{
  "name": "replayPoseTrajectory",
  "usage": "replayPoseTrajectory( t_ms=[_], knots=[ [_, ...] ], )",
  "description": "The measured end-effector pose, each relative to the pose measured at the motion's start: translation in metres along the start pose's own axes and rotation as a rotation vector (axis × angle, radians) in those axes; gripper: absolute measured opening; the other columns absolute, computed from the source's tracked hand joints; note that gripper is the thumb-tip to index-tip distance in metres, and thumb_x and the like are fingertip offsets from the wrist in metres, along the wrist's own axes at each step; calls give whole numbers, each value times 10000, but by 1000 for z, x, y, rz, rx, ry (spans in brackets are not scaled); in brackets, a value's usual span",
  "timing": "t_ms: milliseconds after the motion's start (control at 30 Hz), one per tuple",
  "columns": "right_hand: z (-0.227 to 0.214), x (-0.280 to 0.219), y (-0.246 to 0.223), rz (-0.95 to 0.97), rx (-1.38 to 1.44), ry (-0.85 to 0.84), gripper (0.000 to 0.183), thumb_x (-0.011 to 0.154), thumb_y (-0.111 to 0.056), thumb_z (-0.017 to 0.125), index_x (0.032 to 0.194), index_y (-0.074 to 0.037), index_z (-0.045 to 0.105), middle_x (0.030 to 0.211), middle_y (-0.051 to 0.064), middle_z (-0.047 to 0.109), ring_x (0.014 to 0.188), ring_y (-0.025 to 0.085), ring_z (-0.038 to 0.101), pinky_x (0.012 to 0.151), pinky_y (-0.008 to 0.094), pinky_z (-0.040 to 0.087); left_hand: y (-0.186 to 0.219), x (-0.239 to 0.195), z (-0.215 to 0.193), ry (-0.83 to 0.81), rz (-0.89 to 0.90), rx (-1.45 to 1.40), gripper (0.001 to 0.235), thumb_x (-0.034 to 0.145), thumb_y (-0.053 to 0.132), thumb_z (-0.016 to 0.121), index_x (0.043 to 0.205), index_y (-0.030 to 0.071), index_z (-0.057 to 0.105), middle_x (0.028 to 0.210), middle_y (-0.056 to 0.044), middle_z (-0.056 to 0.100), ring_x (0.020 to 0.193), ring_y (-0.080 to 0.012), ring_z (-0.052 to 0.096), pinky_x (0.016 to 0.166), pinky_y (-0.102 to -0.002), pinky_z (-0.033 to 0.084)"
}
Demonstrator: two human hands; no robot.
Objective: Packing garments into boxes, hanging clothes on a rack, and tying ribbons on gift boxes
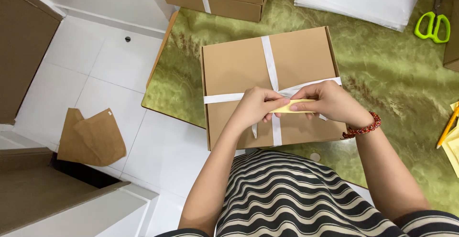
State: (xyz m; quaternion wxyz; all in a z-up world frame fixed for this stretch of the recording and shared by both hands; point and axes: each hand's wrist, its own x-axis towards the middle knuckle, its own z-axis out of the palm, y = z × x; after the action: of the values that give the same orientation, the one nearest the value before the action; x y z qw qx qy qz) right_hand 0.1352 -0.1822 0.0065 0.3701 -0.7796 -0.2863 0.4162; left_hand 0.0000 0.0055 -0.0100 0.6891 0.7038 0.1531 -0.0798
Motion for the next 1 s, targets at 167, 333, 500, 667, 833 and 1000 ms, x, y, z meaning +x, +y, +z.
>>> replayPoseTrajectory(
  t_ms=[167,333,500,667,833,1000],
  knots=[
    [-6,3,10,-27,154,-41,91,890,-59,807,931,13,843,641,190,787,539,234,662,488,312,495,-4,1,-4,-23,-1,-32,192,922,109,754,1052,-22,808,734,-173,768,517,-117,611,455,-246,612],
    [3,4,18,-32,284,-58,95,929,-42,769,936,37,822,763,196,839,654,254,775,553,310,541,-4,-1,-4,-11,10,-11,143,895,92,761,968,-20,812,722,-169,768,533,-127,648,490,-248,638],
    [11,-8,9,-55,155,25,105,948,-74,779,997,-50,869,829,51,826,758,155,651,705,289,508,-8,-5,0,-17,23,8,113,876,95,763,906,-8,800,710,-153,757,543,-134,665,513,-259,644],
    [13,-28,41,-33,162,251,76,885,-130,851,856,-63,829,648,61,779,600,128,558,586,252,399,-20,-4,14,9,5,-56,150,880,140,821,879,-6,788,705,-152,753,539,-119,656,498,-241,632],
    [13,-75,48,19,332,460,117,926,-109,835,880,-4,815,600,143,732,552,133,483,522,250,323,-27,7,39,-25,-16,-144,177,939,156,802,932,-19,780,740,-163,749,579,-110,657,529,-230,651],
    [-1,-120,61,96,421,545,153,1010,-126,739,977,-1,821,650,165,759,572,138,513,523,242,299,-4,19,74,-158,-2,-39,200,1011,107,698,1089,-55,784,817,-206,704,668,-180,710,607,-315,706]
  ],
)
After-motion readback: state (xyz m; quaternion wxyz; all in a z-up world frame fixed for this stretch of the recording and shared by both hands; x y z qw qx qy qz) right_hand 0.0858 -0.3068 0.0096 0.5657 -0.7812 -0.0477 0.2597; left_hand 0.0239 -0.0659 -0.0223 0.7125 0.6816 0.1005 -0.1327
